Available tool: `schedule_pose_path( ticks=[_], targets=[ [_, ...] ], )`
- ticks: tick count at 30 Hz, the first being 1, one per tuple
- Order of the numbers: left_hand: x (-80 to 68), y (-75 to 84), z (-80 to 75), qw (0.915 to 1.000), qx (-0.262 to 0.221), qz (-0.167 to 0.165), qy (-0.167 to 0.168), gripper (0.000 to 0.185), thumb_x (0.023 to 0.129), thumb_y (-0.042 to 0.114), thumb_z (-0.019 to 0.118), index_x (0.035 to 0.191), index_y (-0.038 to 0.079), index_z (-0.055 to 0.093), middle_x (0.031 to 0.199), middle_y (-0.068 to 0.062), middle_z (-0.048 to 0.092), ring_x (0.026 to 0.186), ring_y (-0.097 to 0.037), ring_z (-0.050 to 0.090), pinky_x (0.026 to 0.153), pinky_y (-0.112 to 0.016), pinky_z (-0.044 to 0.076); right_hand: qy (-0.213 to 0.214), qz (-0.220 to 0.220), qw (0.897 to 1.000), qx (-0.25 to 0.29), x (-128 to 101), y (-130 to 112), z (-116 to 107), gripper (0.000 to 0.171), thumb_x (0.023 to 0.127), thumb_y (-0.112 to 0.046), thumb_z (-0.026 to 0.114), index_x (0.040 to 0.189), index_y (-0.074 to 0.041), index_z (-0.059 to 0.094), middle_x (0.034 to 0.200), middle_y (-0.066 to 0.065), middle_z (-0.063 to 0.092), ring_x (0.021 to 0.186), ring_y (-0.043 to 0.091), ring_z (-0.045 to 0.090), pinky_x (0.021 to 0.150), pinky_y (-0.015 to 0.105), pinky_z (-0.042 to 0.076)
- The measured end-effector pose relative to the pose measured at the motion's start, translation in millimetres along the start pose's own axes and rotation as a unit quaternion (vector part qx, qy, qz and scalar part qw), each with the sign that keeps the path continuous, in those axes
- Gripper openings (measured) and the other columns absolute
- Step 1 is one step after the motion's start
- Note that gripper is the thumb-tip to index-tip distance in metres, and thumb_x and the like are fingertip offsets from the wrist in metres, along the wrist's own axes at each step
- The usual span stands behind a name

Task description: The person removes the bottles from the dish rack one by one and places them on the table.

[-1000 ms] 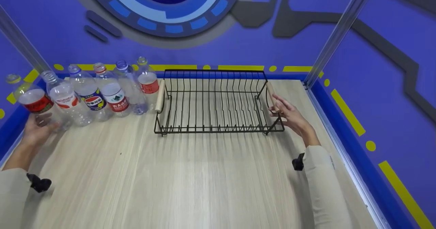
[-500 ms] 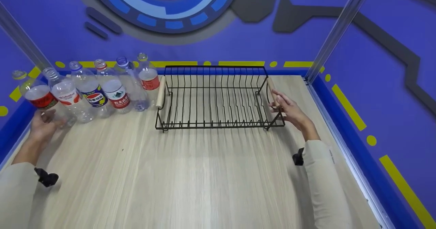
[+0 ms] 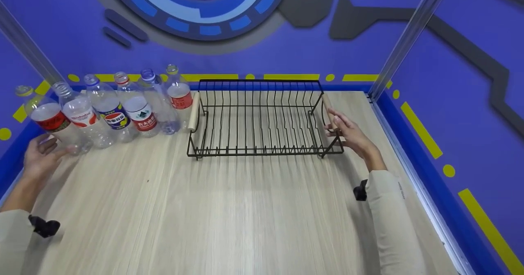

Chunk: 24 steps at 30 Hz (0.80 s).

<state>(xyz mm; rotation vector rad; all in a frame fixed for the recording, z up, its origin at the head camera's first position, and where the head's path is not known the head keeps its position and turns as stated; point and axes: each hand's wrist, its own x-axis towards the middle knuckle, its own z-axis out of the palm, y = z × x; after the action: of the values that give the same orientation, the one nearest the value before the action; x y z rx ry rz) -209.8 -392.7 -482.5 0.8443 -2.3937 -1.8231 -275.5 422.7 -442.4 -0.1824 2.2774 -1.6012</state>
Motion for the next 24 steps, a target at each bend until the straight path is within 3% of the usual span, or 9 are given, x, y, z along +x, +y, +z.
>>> schedule_pose_path(
  ticks=[4, 7, 10, 12, 15, 18, 21, 24],
  targets=[
    [-13.8, 8.3, -2.9, 0.9962, -0.075, -0.027, 0.036, 0.090, 0.093, 0.034, 0.075, 0.162, 0.033, 0.017, 0.172, 0.004, 0.021, 0.158, -0.018, 0.021, 0.127, -0.037, 0.025, -0.001, 0.005, 1.000, -0.006, -3, 1, 0, 0.058, 0.111, -0.046, 0.028, 0.165, -0.030, 0.015, 0.126, -0.012, 0.062, 0.112, 0.004, 0.066, 0.093, 0.029, 0.053],
    [-26.5, 12.7, -3.2, 0.9904, -0.123, -0.033, 0.055, 0.081, 0.092, 0.030, 0.077, 0.156, 0.035, 0.028, 0.163, 0.006, 0.038, 0.148, -0.012, 0.037, 0.124, -0.030, 0.031, -0.004, 0.012, 1.000, -0.011, -5, 1, 0, 0.058, 0.111, -0.047, 0.028, 0.165, -0.031, 0.014, 0.129, -0.010, 0.061, 0.113, 0.003, 0.065, 0.095, 0.030, 0.051],
    [-40.1, 16.6, -2.1, 0.9839, -0.157, -0.031, 0.080, 0.066, 0.092, 0.025, 0.077, 0.147, 0.034, 0.041, 0.139, 0.012, 0.055, 0.125, -0.006, 0.050, 0.109, -0.016, 0.044, -0.002, 0.011, 1.000, -0.027, -7, 2, 0, 0.059, 0.110, -0.048, 0.029, 0.165, -0.030, 0.014, 0.130, -0.008, 0.060, 0.113, 0.003, 0.065, 0.096, 0.028, 0.049],
    [-50.5, 19.8, -1.7, 0.9780, -0.180, -0.021, 0.103, 0.057, 0.091, 0.024, 0.077, 0.139, 0.034, 0.047, 0.123, 0.017, 0.058, 0.112, 0.000, 0.052, 0.094, -0.009, 0.049, 0.006, 0.001, 0.999, -0.044, -8, 2, 0, 0.060, 0.110, -0.048, 0.029, 0.165, -0.028, 0.015, 0.130, -0.006, 0.060, 0.112, 0.002, 0.064, 0.095, 0.025, 0.048],
    [-67.2, 25.4, 0.9, 0.9688, -0.199, 0.030, 0.145, 0.046, 0.092, 0.025, 0.077, 0.131, 0.030, 0.055, 0.113, 0.017, 0.061, 0.106, -0.001, 0.053, 0.083, -0.003, 0.049, 0.026, -0.022, 0.996, -0.083, -9, 3, 2, 0.059, 0.111, -0.047, 0.028, 0.165, -0.025, 0.019, 0.135, 0.003, 0.059, 0.113, -0.001, 0.062, 0.095, 0.026, 0.048],
    [-85.6, 28.9, 8.4, 0.9626, -0.182, 0.099, 0.175, 0.041, 0.092, 0.026, 0.077, 0.129, 0.025, 0.059, 0.112, 0.014, 0.063, 0.107, -0.003, 0.054, 0.088, -0.007, 0.047, 0.038, -0.037, 0.991, -0.124, -10, 2, 5, 0.058, 0.112, -0.045, 0.025, 0.165, -0.023, 0.019, 0.144, 0.015, 0.053, 0.121, 0.006, 0.058, 0.104, 0.041, 0.046],
    [-100.4, 31.3, 19.9, 0.9581, -0.111, 0.184, 0.190, 0.041, 0.094, 0.027, 0.074, 0.132, 0.020, 0.060, 0.118, 0.010, 0.065, 0.110, -0.005, 0.056, 0.093, -0.014, 0.047, 0.043, -0.033, 0.985, -0.164, -14, -1, 7, 0.061, 0.113, -0.042, 0.024, 0.166, -0.021, 0.005, 0.150, 0.027, 0.046, 0.134, 0.028, 0.051, 0.109, 0.058, 0.040],
    [-109.1, 33.0, 30.0, 0.9419, -0.018, 0.275, 0.192, 0.045, 0.096, 0.027, 0.072, 0.138, 0.017, 0.059, 0.131, 0.003, 0.064, 0.117, -0.007, 0.056, 0.095, -0.017, 0.047, 0.037, -0.018, 0.982, -0.182, -20, -4, 5, 0.068, 0.113, -0.040, 0.026, 0.163, -0.021, -0.016, 0.155, 0.036, 0.035, 0.143, 0.048, 0.037, 0.114, 0.069, 0.030]
  ],
)
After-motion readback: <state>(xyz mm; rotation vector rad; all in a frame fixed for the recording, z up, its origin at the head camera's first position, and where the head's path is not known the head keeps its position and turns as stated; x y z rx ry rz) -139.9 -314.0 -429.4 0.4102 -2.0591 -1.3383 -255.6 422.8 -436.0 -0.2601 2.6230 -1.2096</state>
